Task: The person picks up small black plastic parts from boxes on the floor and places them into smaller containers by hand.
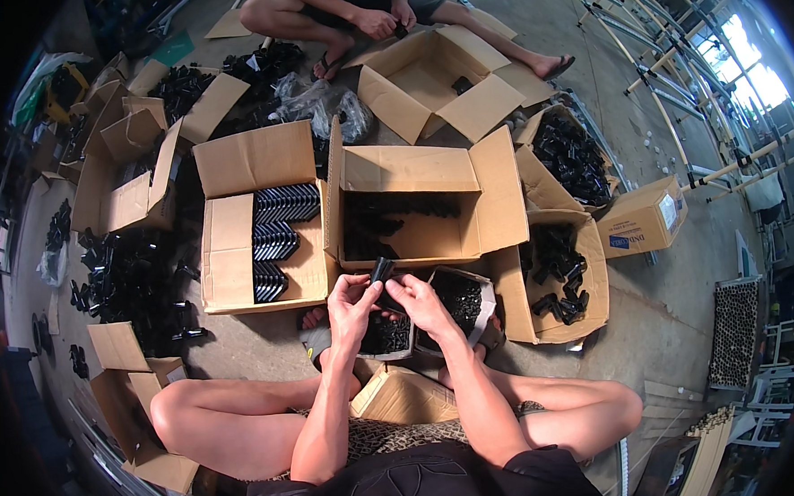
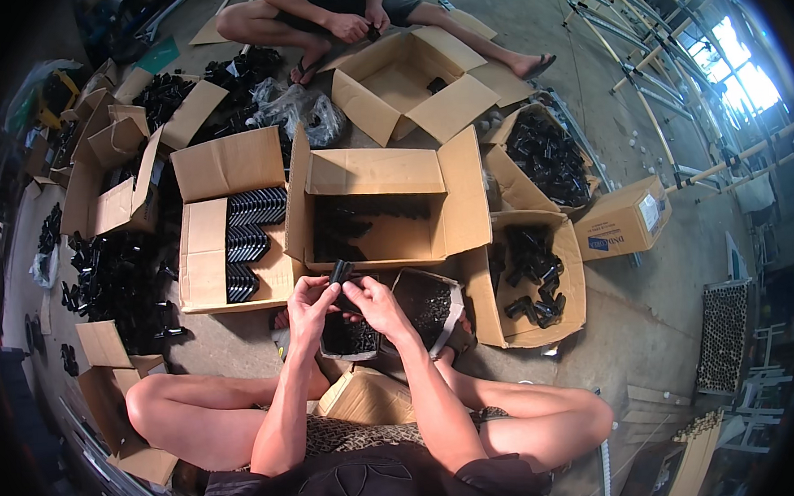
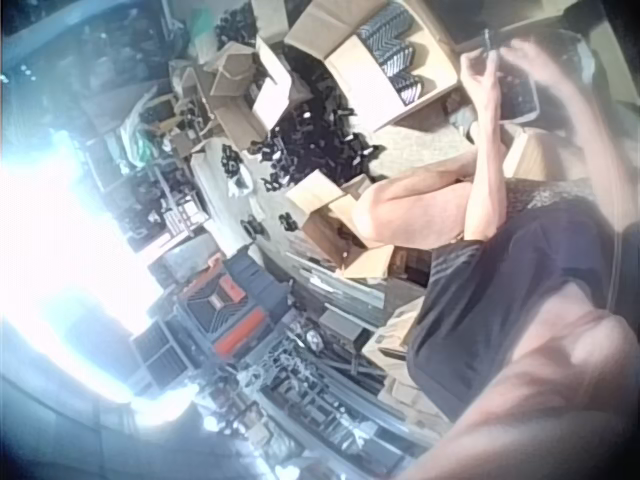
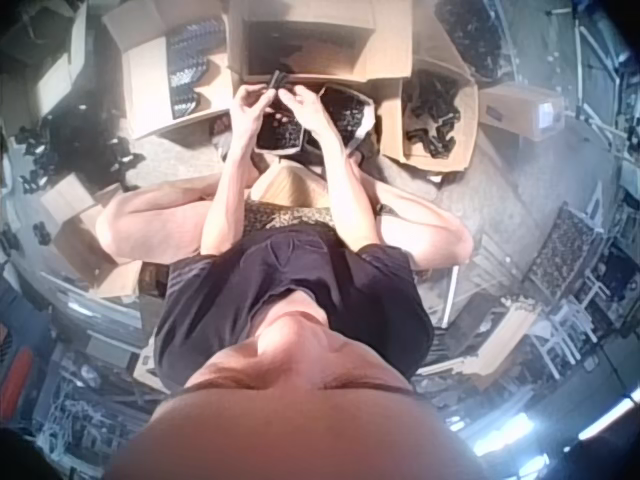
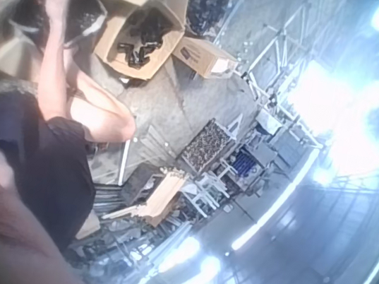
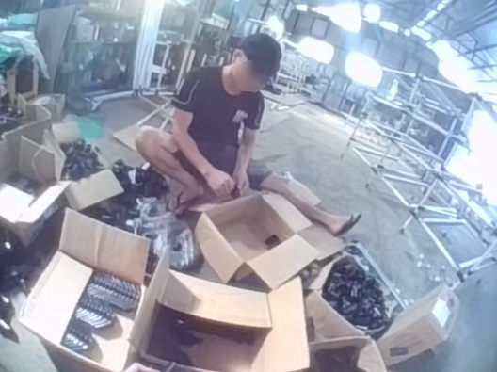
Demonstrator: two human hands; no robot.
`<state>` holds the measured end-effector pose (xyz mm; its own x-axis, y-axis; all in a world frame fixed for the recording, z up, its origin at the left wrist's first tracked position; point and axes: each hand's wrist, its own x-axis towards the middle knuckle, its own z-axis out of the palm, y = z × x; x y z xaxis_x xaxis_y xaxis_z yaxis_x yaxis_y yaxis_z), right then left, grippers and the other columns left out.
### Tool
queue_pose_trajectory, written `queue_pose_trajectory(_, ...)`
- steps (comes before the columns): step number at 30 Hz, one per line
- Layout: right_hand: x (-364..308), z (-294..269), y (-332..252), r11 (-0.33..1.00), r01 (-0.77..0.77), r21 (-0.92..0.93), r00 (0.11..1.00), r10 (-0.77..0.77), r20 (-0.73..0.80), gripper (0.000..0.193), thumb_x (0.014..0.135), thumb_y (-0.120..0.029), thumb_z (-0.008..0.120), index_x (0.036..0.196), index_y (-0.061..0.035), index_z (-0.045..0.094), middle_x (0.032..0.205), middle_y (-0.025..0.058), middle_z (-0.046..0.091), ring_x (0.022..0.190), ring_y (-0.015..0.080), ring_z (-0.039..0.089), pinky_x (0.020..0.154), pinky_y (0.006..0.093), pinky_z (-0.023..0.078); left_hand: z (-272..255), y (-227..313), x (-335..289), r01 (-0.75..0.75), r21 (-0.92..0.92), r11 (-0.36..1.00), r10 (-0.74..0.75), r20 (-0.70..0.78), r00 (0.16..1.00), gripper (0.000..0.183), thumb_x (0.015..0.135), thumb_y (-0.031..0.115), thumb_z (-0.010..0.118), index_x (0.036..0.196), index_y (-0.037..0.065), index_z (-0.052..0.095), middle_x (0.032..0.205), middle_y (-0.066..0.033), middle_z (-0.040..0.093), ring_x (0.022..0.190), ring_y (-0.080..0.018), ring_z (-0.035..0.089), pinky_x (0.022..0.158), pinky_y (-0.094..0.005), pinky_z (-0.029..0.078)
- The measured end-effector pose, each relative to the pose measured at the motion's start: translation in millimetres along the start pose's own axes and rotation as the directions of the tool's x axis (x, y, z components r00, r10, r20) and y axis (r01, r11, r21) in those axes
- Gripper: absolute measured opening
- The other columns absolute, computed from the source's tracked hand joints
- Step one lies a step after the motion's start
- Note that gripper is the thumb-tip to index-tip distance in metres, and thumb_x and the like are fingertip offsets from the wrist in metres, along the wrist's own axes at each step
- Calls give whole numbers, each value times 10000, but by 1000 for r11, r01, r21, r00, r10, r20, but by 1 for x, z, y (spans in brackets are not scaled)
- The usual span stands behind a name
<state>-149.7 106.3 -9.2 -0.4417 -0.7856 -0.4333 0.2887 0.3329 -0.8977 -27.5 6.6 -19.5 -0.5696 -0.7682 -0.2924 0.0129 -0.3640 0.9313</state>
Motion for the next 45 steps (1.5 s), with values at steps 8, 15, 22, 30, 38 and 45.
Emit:
queue_pose_trajectory(8, -7, -14, -17, 997, -67, 23, 994, 65, 91, 279, 968, -326, 644, 937, -54, 694, 704, -28, 616, 511, 19, 538, 450, 173, 404, -4, 14, 3, 115, -43, 992, -108, 154, 982, 249, 957, 186, 669, 1101, -4, 599, 984, -99, 692, 826, -122, 665, 719, -267, 569)
queue_pose_trajectory(15, -24, -101, -36, 893, 266, 364, 951, -182, -249, 256, 968, -286, 648, 1025, -37, 653, 838, 64, 662, 592, 106, 587, 510, 238, 460, -58, 49, 14, 40, 192, 981, -55, 74, 996, 224, 968, 208, 645, 957, -13, 682, 848, -69, 705, 735, -119, 666, 667, -261, 547)
queue_pose_trajectory(22, -24, -125, -48, 655, 564, 504, 815, -343, -467, 493, 974, -275, 627, 1374, -19, 495, 1126, 111, 664, 906, 181, 681, 715, 285, 557, -131, 25, 51, 169, 854, 492, 306, -351, 885, 145, 837, 142, 686, 925, 27, 700, 856, -153, 711, 807, -319, 690, 755, -401, 534)
queue_pose_trajectory(30, 56, -81, -3, 951, 311, 11, 900, -290, -325, 225, 894, -71, 703, 1087, 34, 654, 916, 76, 706, 787, 129, 678, 713, 247, 549, -142, -23, 60, 186, 933, 307, 429, -310, 848, 238, 727, 132, 757, 938, 61, 673, 942, -114, 676, 912, -318, 654, 818, -410, 512)
queue_pose_trajectory(38, 163, -51, 37, 447, -86, -890, 987, -81, -136, 222, 813, -109, 632, 1000, -38, 728, 1026, 224, 706, 1003, 387, 679, 851, 475, 552, -137, -18, 58, 196, 930, 310, 486, -332, 809, 144, 760, 145, 743, 868, 53, 714, 890, -116, 685, 846, -325, 670, 760, -417, 519)
queue_pose_trajectory(45, 189, -36, 47, 359, -189, -914, 981, 106, -162, 253, 799, -77, 634, 1033, -41, 723, 1129, 216, 684, 1104, 372, 649, 915, 461, 538, -139, -17, 56, 188, 949, 254, 514, -297, 804, 129, 763, 154, 735, 811, 36, 712, 846, -107, 685, 772, -310, 671, 721, -415, 517)
